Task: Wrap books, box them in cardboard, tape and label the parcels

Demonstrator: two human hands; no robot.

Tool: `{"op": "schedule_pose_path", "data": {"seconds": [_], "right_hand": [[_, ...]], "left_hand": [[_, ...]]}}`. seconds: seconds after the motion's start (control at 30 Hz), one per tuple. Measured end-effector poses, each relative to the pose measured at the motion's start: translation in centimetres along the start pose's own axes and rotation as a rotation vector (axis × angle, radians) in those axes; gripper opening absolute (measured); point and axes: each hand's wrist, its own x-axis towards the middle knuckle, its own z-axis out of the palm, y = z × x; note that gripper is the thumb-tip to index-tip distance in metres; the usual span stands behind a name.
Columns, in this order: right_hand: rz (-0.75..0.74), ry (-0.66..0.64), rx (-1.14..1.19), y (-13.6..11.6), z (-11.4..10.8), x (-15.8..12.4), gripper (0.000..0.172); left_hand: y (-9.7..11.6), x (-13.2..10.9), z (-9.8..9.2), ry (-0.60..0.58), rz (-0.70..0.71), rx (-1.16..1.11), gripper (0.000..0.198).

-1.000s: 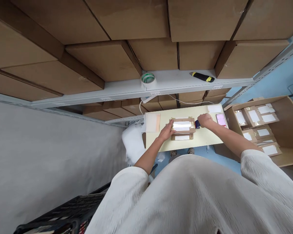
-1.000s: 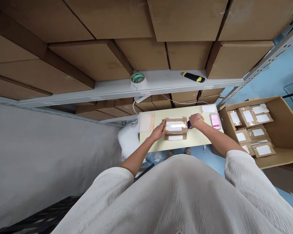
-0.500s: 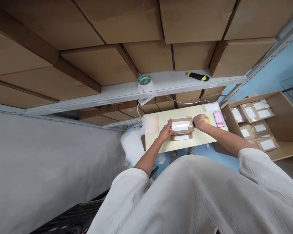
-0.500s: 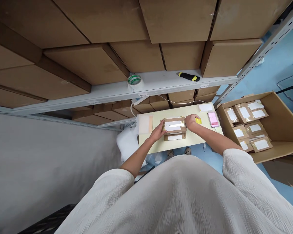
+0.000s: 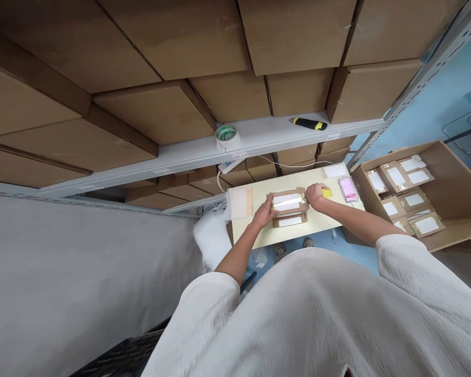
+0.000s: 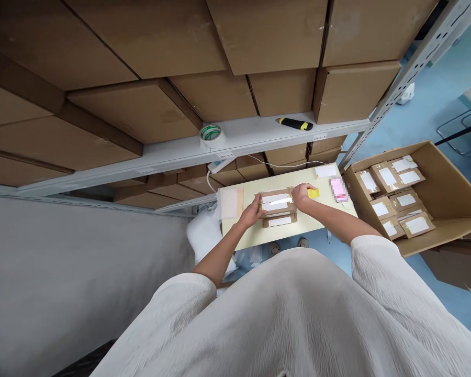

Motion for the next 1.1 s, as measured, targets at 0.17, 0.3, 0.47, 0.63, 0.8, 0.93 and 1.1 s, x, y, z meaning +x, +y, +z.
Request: {"op": "schedule_pose_path", "data": {"seconds": [0.17,0.3,0.47,0.63,0.8,0.93,1.1], "right_hand": [[-0.013,0.010,0.060,0.3,1.5,-0.6,0.053],[0.070,-0.041,0.242,3.4,3.2,-0.4,0.058],[0.304,-0.190,0.779,9.4,6.7,0.3,0.076],[0.436,-0.162,1.114,10.9,10.4,0.5,0.069],[0.383,-0.004,0.928,9.1,13.0,0.2,0.051],[0.354,0.039,0.830,7.8,14.6,-0.1,0.050],[0.355,0.032,0.814,6.6,16.3,-0.4,0.046]], "left_hand": [[0.1,-0.1,0.1,0.020,-0.021,0.001,0.102],[0.1,-0.2,0.1,0.013,-0.018,-0.019,0.102],[0.2,-0.3,0.2,0.020,-0.040,-0.040,0.103],[0.3,-0.3,0.1,0.018,-0.062,-0.089,0.104],[0.1,0.0,0.2,0.037,-0.024,-0.060,0.103],[0.0,0.2,0.5,0.057,-0.023,0.010,0.100],[0.1,0.2,1.0,0.088,-0.045,0.015,0.098]]}}
